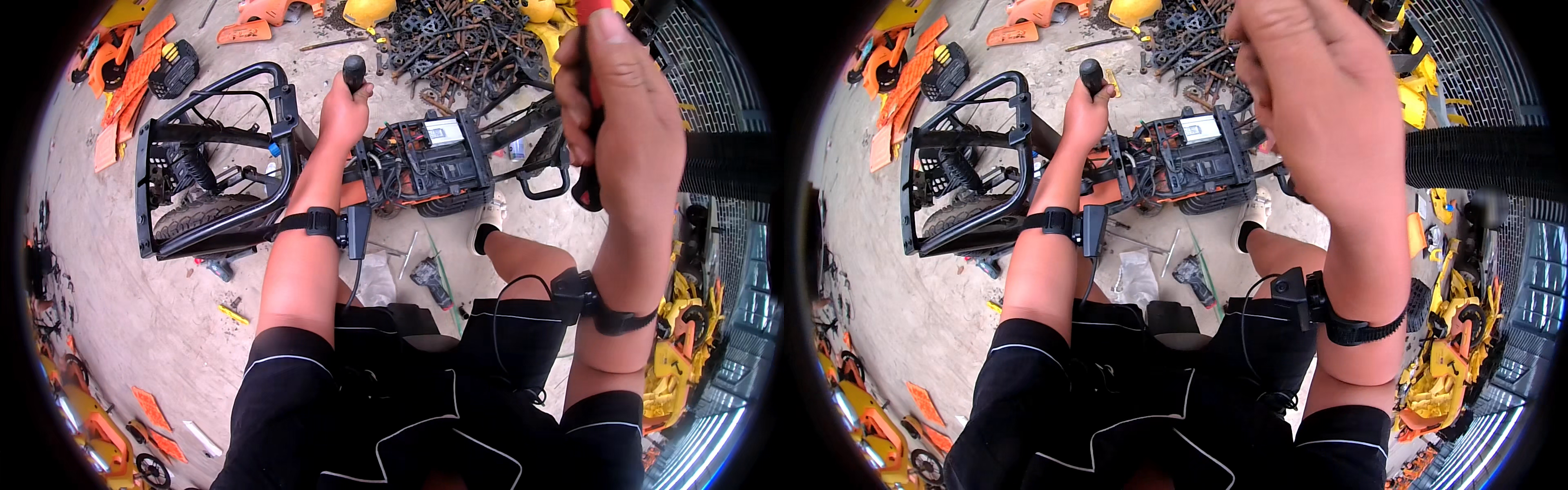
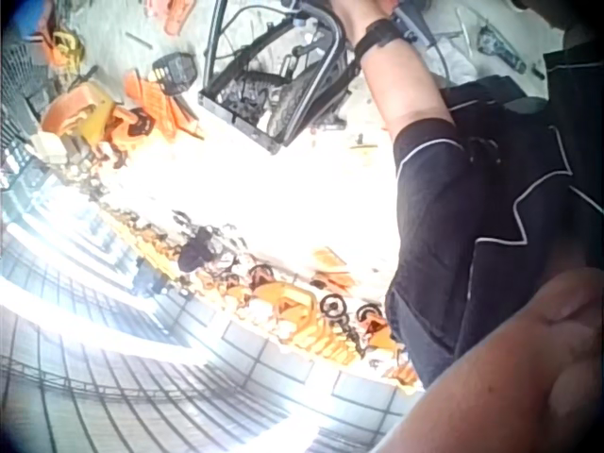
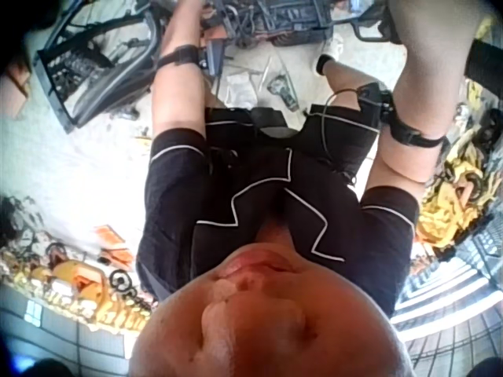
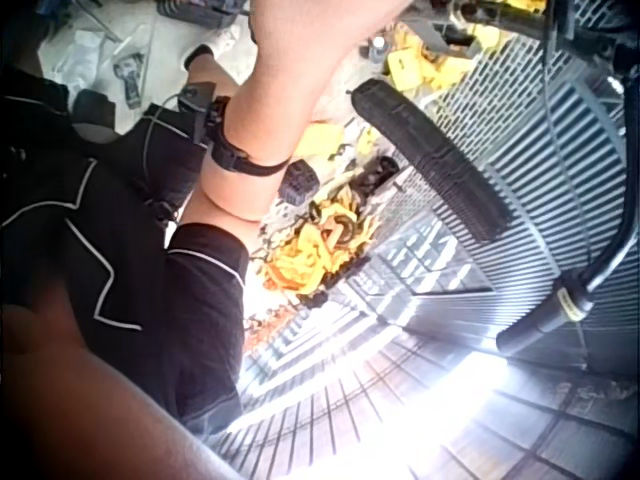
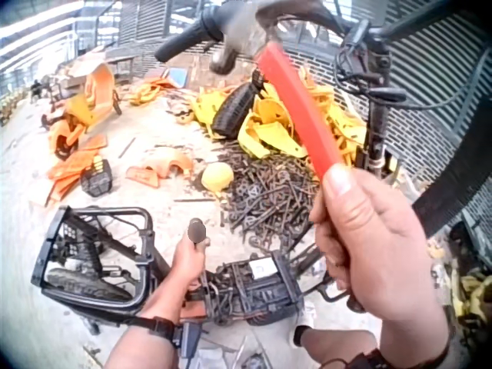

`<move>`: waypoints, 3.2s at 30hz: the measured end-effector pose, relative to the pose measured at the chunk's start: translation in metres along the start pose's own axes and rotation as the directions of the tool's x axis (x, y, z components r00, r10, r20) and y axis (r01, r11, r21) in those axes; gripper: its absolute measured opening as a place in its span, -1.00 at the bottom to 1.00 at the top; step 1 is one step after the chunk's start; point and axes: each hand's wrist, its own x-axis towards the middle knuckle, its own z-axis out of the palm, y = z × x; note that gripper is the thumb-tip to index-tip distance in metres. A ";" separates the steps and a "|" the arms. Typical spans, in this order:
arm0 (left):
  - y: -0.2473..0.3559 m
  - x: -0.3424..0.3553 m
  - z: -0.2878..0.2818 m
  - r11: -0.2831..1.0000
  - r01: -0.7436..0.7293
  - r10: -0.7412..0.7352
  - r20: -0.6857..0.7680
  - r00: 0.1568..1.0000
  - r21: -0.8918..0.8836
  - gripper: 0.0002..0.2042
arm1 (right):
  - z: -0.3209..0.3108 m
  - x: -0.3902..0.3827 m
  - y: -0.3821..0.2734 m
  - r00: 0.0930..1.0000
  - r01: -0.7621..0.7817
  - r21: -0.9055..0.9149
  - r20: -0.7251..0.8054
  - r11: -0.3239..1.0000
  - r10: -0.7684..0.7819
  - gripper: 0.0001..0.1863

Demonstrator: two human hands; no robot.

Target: The person uses a hammer and a screwdriver to strike and pry components on the frame of an electric motorcycle while seated. They manipulate a red-handled hammer and a black-handled screwdriver to work on the internal chassis parts.

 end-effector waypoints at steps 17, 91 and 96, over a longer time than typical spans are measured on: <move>0.004 -0.005 -0.002 0.999 0.007 -0.008 0.011 1.000 0.049 -0.78 | 0.050 0.010 0.092 0.955 -0.190 -0.402 0.134 0.896 0.263 -0.56; -0.010 0.005 0.006 0.997 -0.073 0.073 -0.017 0.997 0.009 -0.73 | 0.010 -0.026 0.109 0.879 -0.426 -0.167 0.159 0.889 0.451 -0.51; -0.002 -0.007 -0.003 1.000 -0.009 0.009 -0.009 1.000 -0.001 -0.70 | 0.025 0.011 0.044 0.974 -0.194 -0.039 0.109 0.980 0.198 -0.49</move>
